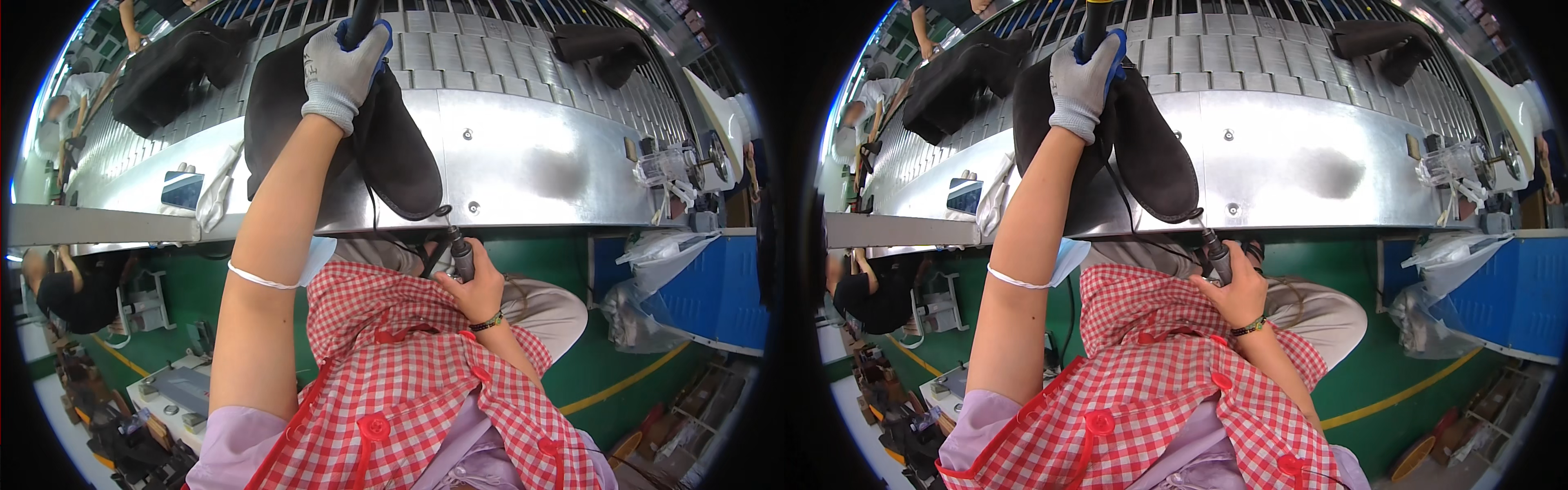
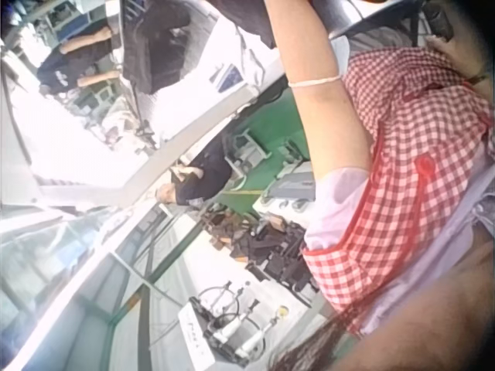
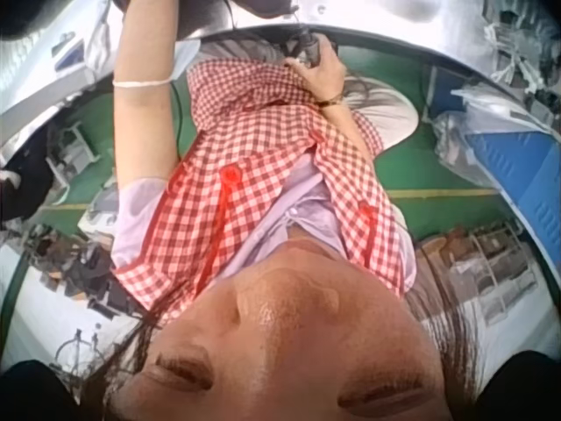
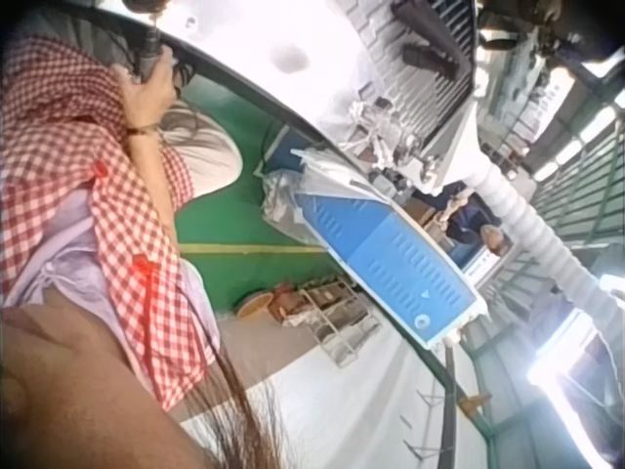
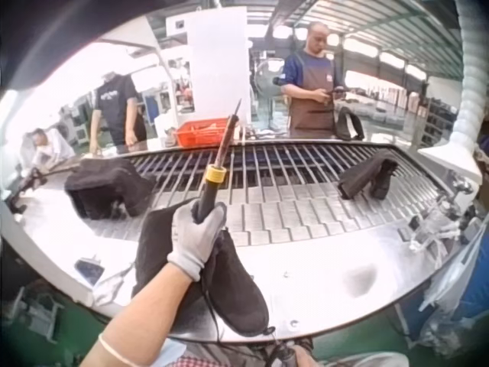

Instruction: The person uses a soldering iron and a pneumatic tool to work on the seams and edges of a dark brown boot. They manipulate the boot on a metal workbench, applying heat and air to specific areas, then place the boot on a conveyor belt and retrieve another one to repeat the process.

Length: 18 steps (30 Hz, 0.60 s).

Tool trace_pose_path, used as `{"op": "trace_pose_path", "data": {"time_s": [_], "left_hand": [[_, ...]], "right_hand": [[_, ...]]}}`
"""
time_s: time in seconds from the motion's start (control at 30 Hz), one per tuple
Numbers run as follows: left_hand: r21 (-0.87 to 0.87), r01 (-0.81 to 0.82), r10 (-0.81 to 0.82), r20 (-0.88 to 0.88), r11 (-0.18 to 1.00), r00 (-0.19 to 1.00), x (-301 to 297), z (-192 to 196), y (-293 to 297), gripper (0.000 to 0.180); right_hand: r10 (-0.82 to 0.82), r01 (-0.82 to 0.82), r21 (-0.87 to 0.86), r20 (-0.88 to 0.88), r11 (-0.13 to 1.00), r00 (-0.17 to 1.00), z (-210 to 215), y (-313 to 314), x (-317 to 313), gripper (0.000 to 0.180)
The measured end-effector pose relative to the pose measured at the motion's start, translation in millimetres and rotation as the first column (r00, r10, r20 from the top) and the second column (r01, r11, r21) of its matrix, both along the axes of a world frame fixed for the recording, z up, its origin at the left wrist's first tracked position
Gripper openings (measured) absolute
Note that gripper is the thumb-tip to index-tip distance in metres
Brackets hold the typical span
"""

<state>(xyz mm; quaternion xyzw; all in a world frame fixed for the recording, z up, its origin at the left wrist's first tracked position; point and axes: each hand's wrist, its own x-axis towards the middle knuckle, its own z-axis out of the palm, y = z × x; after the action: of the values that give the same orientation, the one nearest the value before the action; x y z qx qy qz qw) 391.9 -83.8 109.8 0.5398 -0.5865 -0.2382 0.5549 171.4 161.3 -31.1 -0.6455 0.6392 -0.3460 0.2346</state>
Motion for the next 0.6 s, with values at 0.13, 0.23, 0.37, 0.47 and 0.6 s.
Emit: {"op": "trace_pose_path", "data": {"time_s": [0.13, 0.23, 0.37, 0.47, 0.6], "left_hand": [[-0.032, 0.022, -0.024, -0.060, 0.999, 0.998, 0, 3, 6, 0.032], [-0.054, 0.029, -0.033, -0.070, 0.998, 0.997, 0, 2, 7, 0.032], [-0.075, 0.032, -0.039, -0.095, 0.997, 0.995, 0, 2, 8, 0.033], [-0.072, 0.031, -0.037, -0.085, 0.997, 0.996, 2, 0, 7, 0.033], [-0.087, 0.005, -0.008, -0.034, 0.996, 0.999, 4, 0, 7, 0.032]], "right_hand": [[-0.002, 0.001, -0.054, -0.019, 0.999, 1.000, -3, -7, -1, 0.069], [-0.005, 0.002, -0.042, -0.070, 0.999, 0.998, -8, -8, -2, 0.069], [0.008, -0.009, -0.013, -0.106, 1.000, 0.994, -8, -9, 1, 0.070], [0.017, -0.015, 0.024, -0.117, 1.000, 0.993, -9, -8, 0, 0.071], [0.115, -0.122, -0.031, -0.179, 0.992, 0.977, -2, 0, 10, 0.072]]}}
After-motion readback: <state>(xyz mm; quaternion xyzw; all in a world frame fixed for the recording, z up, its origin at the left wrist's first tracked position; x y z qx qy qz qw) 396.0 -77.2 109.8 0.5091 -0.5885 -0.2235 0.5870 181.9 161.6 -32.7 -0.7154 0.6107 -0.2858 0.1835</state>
